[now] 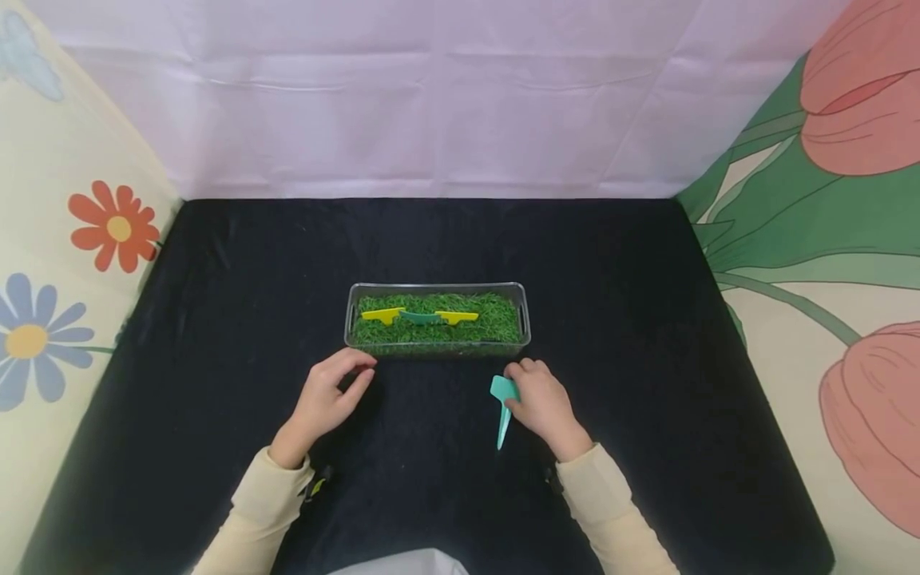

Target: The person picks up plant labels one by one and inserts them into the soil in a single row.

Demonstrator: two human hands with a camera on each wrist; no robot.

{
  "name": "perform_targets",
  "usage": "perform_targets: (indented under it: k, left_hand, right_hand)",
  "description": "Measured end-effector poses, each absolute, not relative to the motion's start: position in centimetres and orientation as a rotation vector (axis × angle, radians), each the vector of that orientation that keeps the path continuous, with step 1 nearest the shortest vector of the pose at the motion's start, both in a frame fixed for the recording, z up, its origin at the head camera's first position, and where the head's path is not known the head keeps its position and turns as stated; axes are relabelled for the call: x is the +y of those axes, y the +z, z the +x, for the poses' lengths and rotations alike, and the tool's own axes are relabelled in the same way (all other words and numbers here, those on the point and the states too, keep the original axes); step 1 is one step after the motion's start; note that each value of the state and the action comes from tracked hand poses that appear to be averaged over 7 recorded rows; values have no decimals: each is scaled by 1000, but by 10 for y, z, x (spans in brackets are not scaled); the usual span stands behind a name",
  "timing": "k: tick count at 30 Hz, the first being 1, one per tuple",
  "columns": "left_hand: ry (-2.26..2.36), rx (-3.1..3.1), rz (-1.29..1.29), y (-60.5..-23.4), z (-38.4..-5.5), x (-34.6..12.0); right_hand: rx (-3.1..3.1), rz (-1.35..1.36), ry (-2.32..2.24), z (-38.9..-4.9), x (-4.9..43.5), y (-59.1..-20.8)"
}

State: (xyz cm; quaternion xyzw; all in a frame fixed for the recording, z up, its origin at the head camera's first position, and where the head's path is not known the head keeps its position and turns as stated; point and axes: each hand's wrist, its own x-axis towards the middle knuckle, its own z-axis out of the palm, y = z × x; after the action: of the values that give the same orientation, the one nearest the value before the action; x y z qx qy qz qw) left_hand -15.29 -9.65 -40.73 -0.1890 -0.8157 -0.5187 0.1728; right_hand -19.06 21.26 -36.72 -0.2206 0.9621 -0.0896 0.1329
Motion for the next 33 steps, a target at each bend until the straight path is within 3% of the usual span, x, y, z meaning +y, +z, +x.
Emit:
perform_targets:
  k: [23,33]
  left_hand:
    - [-1499,-2348,-545,-410,-152,-96]
    - [-1532,-2491,-623,-410,-152,-90]
  right_hand:
    - [2680,-661,-616,-192,217,-345]
    - [2647,-795,-821,-194,216,-326]
